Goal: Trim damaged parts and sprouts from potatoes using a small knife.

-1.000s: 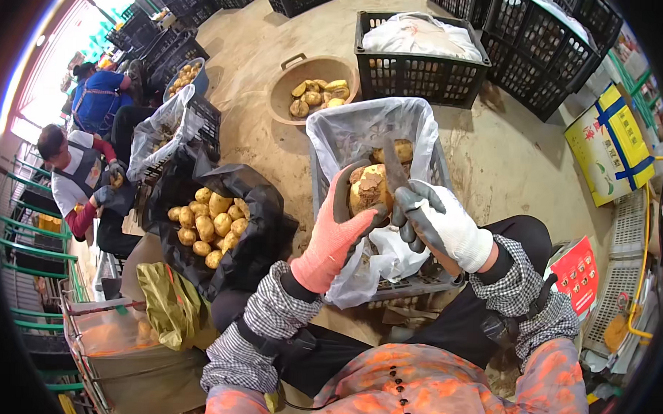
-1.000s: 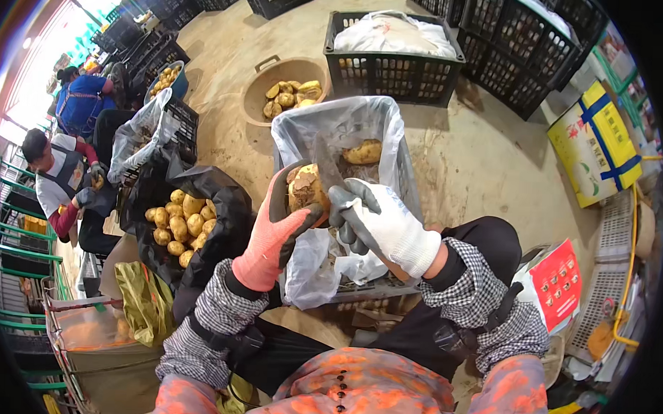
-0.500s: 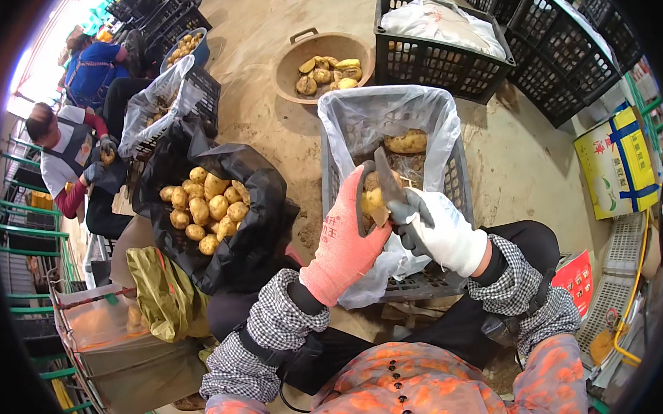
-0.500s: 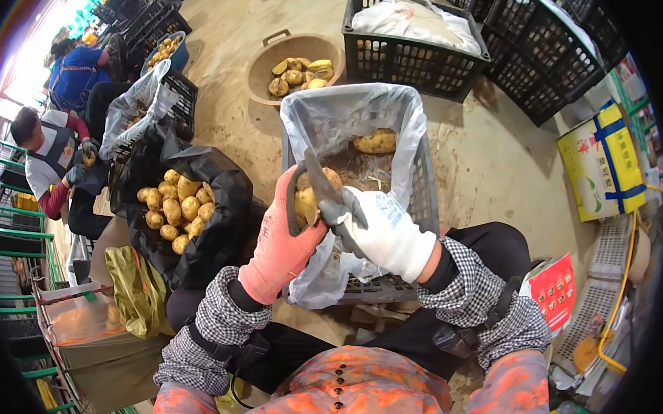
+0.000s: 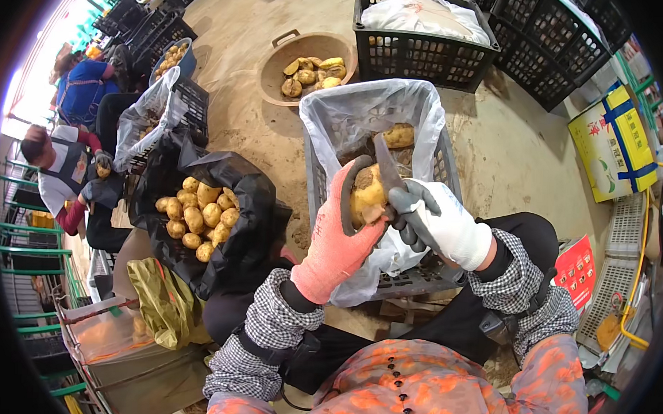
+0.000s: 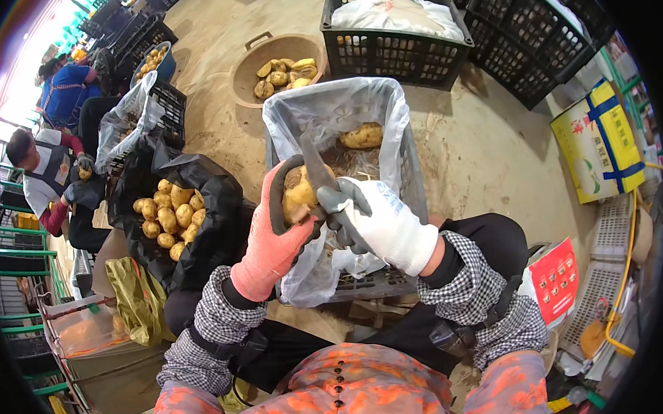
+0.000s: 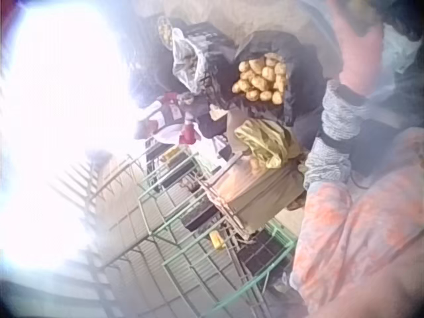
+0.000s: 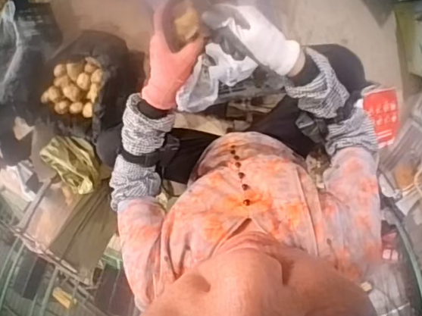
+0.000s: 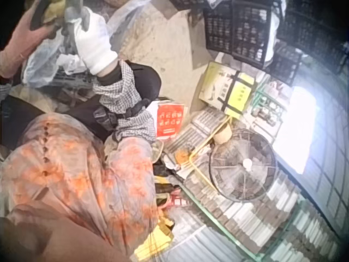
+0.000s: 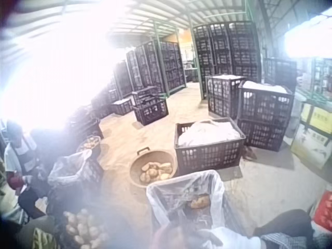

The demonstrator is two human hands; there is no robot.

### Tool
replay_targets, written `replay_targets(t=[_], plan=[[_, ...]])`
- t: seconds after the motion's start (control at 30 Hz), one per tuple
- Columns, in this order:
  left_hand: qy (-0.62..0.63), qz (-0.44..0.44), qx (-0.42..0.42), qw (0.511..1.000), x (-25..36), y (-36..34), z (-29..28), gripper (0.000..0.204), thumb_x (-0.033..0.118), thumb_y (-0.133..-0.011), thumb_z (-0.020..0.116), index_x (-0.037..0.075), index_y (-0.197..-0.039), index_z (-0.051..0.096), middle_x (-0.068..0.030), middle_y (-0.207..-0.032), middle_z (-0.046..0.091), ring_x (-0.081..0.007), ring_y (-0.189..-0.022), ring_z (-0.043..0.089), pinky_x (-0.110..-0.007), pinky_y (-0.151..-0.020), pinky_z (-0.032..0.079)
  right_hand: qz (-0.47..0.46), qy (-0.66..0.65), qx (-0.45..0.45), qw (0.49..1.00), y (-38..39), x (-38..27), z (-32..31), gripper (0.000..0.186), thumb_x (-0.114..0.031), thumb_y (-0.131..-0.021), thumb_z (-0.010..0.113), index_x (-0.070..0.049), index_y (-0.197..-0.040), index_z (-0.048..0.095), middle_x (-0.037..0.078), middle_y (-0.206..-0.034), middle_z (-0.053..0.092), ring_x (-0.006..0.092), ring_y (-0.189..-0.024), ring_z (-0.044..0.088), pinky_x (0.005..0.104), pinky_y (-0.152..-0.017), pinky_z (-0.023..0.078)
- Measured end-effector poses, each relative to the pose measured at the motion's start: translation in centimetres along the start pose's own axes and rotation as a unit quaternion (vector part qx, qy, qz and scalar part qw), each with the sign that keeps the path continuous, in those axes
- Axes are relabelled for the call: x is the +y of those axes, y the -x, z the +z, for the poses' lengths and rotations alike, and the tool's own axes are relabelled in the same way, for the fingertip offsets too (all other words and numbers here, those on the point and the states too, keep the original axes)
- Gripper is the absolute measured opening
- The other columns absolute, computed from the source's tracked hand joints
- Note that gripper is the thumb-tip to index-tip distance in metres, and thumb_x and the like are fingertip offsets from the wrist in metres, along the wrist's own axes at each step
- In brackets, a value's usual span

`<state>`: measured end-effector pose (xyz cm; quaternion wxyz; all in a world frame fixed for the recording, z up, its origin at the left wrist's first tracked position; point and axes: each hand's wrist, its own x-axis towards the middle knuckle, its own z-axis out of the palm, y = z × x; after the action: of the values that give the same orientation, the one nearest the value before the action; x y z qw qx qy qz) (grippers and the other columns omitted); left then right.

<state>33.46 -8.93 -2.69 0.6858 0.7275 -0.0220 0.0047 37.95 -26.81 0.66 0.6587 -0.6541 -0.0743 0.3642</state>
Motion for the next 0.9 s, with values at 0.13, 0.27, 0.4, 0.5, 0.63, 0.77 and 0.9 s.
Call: replay_targets(t=[0.13, 0.27, 0.4, 0.5, 0.63, 0.77, 0.9], plan=[[-0.157, 0.079, 0.012, 0.984, 0.1, -0.1, -0.3, 0.07, -0.004, -0.074, 0.066, 0.0, -0.138, 0.038, -0.0168, -0.13, 0.052, -0.0261, -0.12, 0.053, -0.035, -0.102, 0.041, 0.037, -0.058, 0.009, 0.998, -0.1, 0.1, 0.2, 0.044, -0.049, -0.095, 0.052, -0.006, -0.092, 0.056, 0.0, -0.071, 0.053, 0.0073, -0.055, 0.05, 0.0215, -0.045, 0.039], [-0.304, 0.105, 0.002, 0.947, 0.3, 0.1, -0.6, 0.077, 0.007, -0.072, 0.074, -0.004, -0.138, 0.036, -0.0259, -0.137, 0.045, -0.0418, -0.127, 0.044, -0.044, -0.106, 0.038, 0.042, -0.019, 0.008, 0.999, -0.2, 0.2, 0.5, 0.042, -0.047, -0.097, 0.051, -0.006, -0.091, 0.055, 0.001, -0.071, 0.054, 0.0079, -0.055, 0.05, 0.0224, -0.045, 0.039], [-0.364, 0.102, 0.008, 0.926, 0.5, 0.4, -0.5, 0.078, 0.007, -0.071, 0.075, -0.003, -0.138, 0.036, -0.0261, -0.137, 0.044, -0.0411, -0.127, 0.044, -0.043, -0.105, 0.039, 0.027, 0.037, 0.004, 0.999, -0.4, 0.5, 0.4, 0.041, -0.046, -0.097, 0.05, -0.005, -0.09, 0.056, 0.002, -0.071, 0.055, 0.0083, -0.055, 0.051, 0.0229, -0.046, 0.04], [-0.393, 0.113, 0.006, 0.913, 0.5, 0.6, -0.4, 0.077, 0.007, -0.071, 0.074, -0.002, -0.138, 0.036, -0.0248, -0.135, 0.045, -0.0389, -0.125, 0.046, -0.042, -0.104, 0.039, 0.005, 0.083, -0.008, 0.996, -0.6, 0.8, 0.5, 0.042, -0.046, -0.097, 0.05, -0.005, -0.09, 0.055, 0.002, -0.072, 0.056, 0.0083, -0.055, 0.052, 0.0228, -0.047, 0.041], [-0.061, -0.026, -0.02, 0.998, 0.6, 0.5, -0.5, 0.065, 0.003, -0.079, 0.066, 0.002, -0.138, 0.037, -0.0171, -0.131, 0.048, -0.0255, -0.122, 0.048, -0.035, -0.102, 0.04, -0.015, -0.003, 0.001, 1.0, -0.4, 1.2, 0.6, 0.044, -0.047, -0.097, 0.051, -0.005, -0.089, 0.056, 0.002, -0.069, 0.054, 0.0085, -0.055, 0.052, 0.0226, -0.047, 0.04], [0.169, -0.099, -0.025, 0.98, 0.1, -0.1, -0.6, 0.039, 0.008, -0.093, 0.047, 0.004, -0.131, 0.044, -0.0087, -0.122, 0.051, -0.0148, -0.113, 0.048, -0.03, -0.098, 0.04, -0.028, -0.098, -0.03, 0.994, -0.3, 1.4, 0.7, 0.044, -0.048, -0.096, 0.053, -0.007, -0.081, 0.053, 0.001, -0.066, 0.051, 0.0075, -0.052, 0.047, 0.0222, -0.045, 0.036], [0.164, -0.082, -0.005, 0.983, -1.3, -0.6, -0.6, 0.029, 0.018, -0.098, 0.048, 0.001, -0.12, 0.055, -0.0062, -0.111, 0.058, -0.0132, -0.102, 0.054, -0.028, -0.092, 0.044, -0.012, -0.095, -0.04, 0.995, -0.1, 1.7, 1.1, 0.044, -0.047, -0.096, 0.054, -0.006, -0.08, 0.053, 0.001, -0.065, 0.051, 0.0079, -0.052, 0.047, 0.0234, -0.045, 0.036]])
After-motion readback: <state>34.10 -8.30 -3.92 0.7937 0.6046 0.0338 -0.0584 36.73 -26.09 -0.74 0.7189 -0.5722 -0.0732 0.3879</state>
